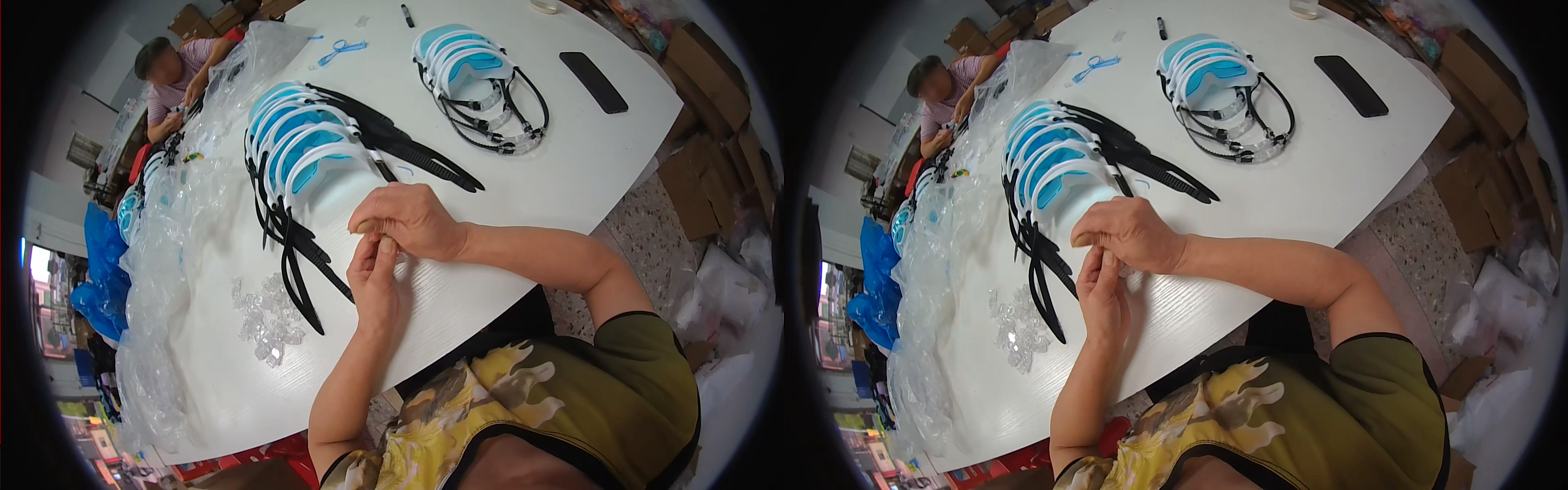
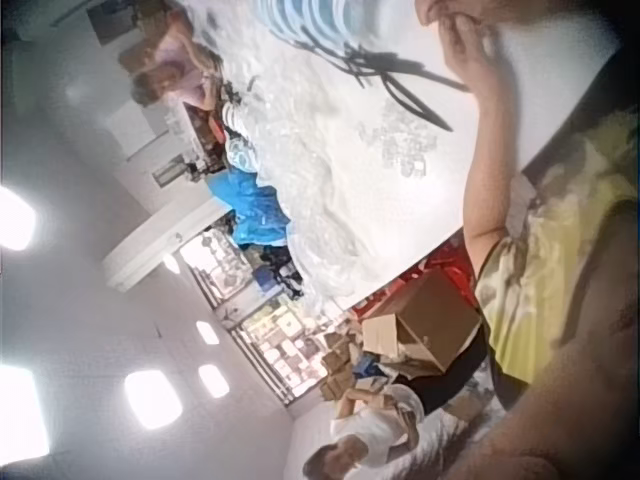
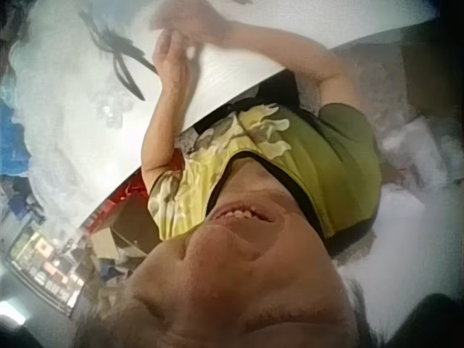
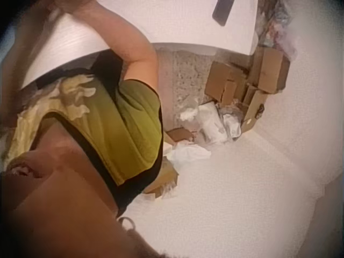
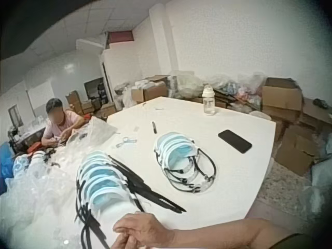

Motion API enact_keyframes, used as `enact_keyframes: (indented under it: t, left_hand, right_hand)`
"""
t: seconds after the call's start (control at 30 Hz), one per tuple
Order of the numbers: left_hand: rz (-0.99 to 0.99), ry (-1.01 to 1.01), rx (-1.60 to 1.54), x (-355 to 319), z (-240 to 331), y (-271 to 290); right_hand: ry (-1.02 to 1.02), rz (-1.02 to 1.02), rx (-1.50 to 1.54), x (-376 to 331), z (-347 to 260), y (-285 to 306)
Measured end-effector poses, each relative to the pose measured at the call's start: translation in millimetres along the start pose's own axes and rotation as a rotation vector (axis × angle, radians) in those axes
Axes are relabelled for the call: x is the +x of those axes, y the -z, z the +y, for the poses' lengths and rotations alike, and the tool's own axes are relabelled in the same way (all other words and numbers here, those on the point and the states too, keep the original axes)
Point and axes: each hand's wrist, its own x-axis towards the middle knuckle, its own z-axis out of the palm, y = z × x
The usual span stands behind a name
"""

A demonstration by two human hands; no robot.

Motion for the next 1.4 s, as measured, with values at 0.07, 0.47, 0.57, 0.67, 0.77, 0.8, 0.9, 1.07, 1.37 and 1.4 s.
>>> enact_keyframes:
  t: [0.07, 0.47, 0.57, 0.67, 0.77, 0.8, 0.9, 1.07, 1.37, 1.4]
  left_hand:
    - [0.021, 0.021, 0.021, 0.7, -1.9, 2.2]
    - [0.035, 0.052, -0.045, 2.3, -0.3, 2.4]
    - [-0.044, 0.056, -0.083, 0.5, -3.8, 10.0]
    - [-0.080, -0.043, 0.030, -0.3, -5.4, 7.7]
    - [-0.028, -0.023, 0.086, -0.6, -1.1, -4.8]
    - [-0.013, 0.007, 0.132, -0.6, -0.4, -6.4]
    - [0.001, 0.011, 0.225, 1.1, 3.3, -0.9]
    - [0.139, -0.222, 0.246, 7.2, 18.9, -8.1]
    - [0.062, -0.601, 1.043, 13.7, 24.4, -9.9]
    - [0.023, -0.571, 1.068, 11.1, 27.0, -15.3]
  right_hand:
    - [-0.066, 0.042, 0.125, 2.3, -4.0, -4.2]
    - [0.108, 0.082, -0.056, 0.5, -1.0, -6.8]
    - [0.362, -0.006, -0.152, -0.6, -1.4, -4.0]
    - [-0.205, 0.024, 0.279, -3.3, -14.3, -7.8]
    - [-0.567, 0.068, 0.546, 6.8, -18.8, -1.4]
    - [-0.571, 0.068, 0.547, 9.3, -15.8, -0.5]
    - [-0.541, 0.083, 0.631, 15.2, -12.1, -2.8]
    - [-0.374, 0.161, 0.485, 7.4, -14.0, 6.1]
    - [-0.128, 0.012, -0.051, 5.5, -16.8, 14.6]
    - [-0.151, 0.003, -0.078, 6.6, -14.8, 19.8]
